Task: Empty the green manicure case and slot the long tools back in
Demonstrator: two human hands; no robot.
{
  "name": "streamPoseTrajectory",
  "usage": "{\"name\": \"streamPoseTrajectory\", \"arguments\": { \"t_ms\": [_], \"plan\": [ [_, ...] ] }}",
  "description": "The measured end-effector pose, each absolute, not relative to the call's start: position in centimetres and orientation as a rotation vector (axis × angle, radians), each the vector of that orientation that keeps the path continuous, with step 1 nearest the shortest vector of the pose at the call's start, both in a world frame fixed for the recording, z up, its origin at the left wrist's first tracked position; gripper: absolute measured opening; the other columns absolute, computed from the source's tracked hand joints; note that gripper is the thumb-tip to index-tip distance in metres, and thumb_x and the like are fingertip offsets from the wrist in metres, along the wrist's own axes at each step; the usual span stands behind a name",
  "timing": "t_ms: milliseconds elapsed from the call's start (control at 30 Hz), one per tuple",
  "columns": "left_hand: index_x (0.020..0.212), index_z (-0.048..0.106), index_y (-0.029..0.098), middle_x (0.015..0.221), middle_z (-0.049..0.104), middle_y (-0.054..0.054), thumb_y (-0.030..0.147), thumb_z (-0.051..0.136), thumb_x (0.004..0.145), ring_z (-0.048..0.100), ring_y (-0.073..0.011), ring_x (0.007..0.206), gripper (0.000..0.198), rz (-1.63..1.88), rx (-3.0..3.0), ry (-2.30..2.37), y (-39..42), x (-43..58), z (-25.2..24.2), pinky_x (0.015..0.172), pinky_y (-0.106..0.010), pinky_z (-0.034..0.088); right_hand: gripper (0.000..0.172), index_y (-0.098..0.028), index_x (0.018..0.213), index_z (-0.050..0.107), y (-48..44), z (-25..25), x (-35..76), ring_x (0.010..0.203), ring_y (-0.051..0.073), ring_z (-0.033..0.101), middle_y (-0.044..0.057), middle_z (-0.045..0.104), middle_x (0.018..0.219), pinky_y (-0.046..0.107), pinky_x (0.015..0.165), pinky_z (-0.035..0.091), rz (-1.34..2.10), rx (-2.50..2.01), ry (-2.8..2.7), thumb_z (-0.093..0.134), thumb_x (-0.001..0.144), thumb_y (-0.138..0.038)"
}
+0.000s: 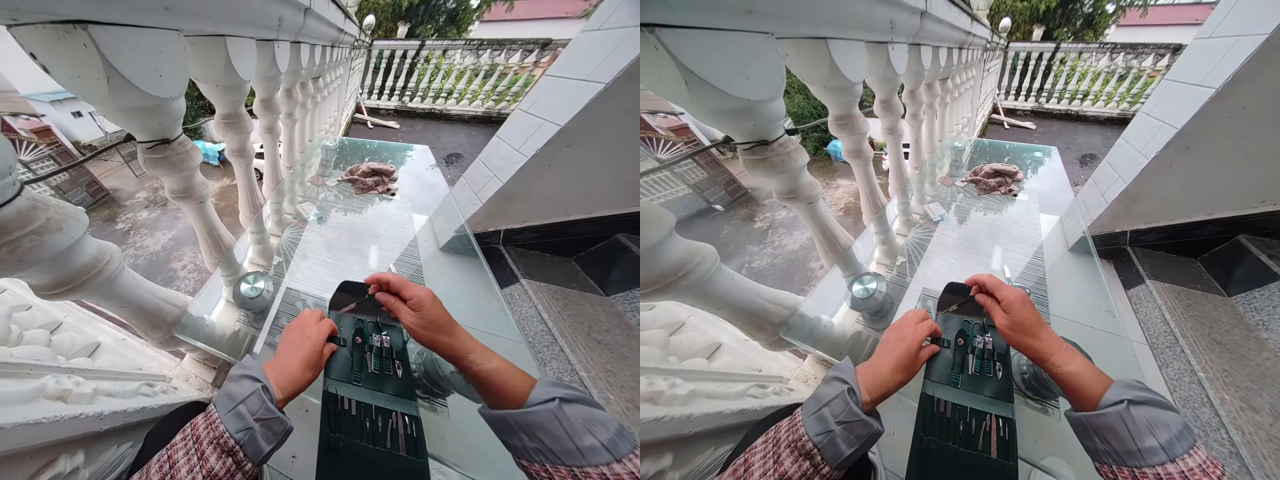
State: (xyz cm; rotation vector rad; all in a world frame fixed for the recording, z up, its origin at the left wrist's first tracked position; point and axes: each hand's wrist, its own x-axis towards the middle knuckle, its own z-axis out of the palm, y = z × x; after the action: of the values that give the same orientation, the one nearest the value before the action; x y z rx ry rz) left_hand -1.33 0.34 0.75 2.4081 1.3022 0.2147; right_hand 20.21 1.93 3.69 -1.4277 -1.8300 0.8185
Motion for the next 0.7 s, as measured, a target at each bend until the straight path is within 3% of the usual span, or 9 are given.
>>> {"name": "streamPoseTrajectory", "arguments": {
  "t_ms": [100, 233, 500, 700],
  "plan": [
    [0.091, 0.059, 0.02, 0.092, 0.057, -0.003, 0.019, 0.065, 0.08, 0.051, -0.0207, 0.09, 0.012, 0.192, 2.411, 1.306, 0.4, -1.4, 0.7, 0.074, -0.03, 0.043, 0.027, -0.025, 0.104, 0.061, 3.5, 3.1, 19.8, 0.084, 0.017, 0.06, 0.003, 0.066, 0.094, 0.033, 0.078, 0.049, 0.758, -1.37, -2.009, 0.04, 0.087, -0.028],
    [0.091, 0.059, 0.02, 0.094, 0.057, -0.003, 0.019, 0.065, 0.08, 0.051, -0.0214, 0.091, 0.013, 0.173, 2.414, 1.311, 0.5, -1.4, 0.6, 0.073, -0.031, 0.043, 0.029, -0.024, 0.103, 0.063, 4.7, 2.2, 19.1, 0.09, 0.018, 0.061, 0.004, 0.068, 0.102, 0.033, 0.082, 0.047, 0.847, -1.298, -2.174, 0.038, 0.086, -0.027],
    [0.091, 0.058, 0.021, 0.093, 0.057, -0.003, 0.018, 0.063, 0.082, 0.052, -0.0213, 0.09, 0.011, 0.161, 2.421, 1.312, 0.6, -1.4, 0.1, 0.071, -0.031, 0.043, 0.029, -0.023, 0.1, 0.065, 5.8, 1.3, 19.2, 0.062, 0.012, 0.052, 0.002, 0.064, 0.083, 0.025, 0.059, 0.045, 1.094, -1.37, -2.161, 0.042, 0.083, -0.032],
    [0.089, 0.057, 0.02, 0.093, 0.058, -0.002, 0.014, 0.061, 0.082, 0.052, -0.0211, 0.09, 0.01, 0.143, 2.409, 1.316, 0.5, -1.2, 0.7, 0.072, -0.031, 0.044, 0.029, -0.023, 0.101, 0.064, 5.9, 1.3, 19.3, 0.054, 0.01, 0.043, -0.001, 0.054, 0.068, 0.024, 0.052, 0.04, 1.322, -1.394, -2.094, 0.044, 0.083, -0.034]
  ]
}}
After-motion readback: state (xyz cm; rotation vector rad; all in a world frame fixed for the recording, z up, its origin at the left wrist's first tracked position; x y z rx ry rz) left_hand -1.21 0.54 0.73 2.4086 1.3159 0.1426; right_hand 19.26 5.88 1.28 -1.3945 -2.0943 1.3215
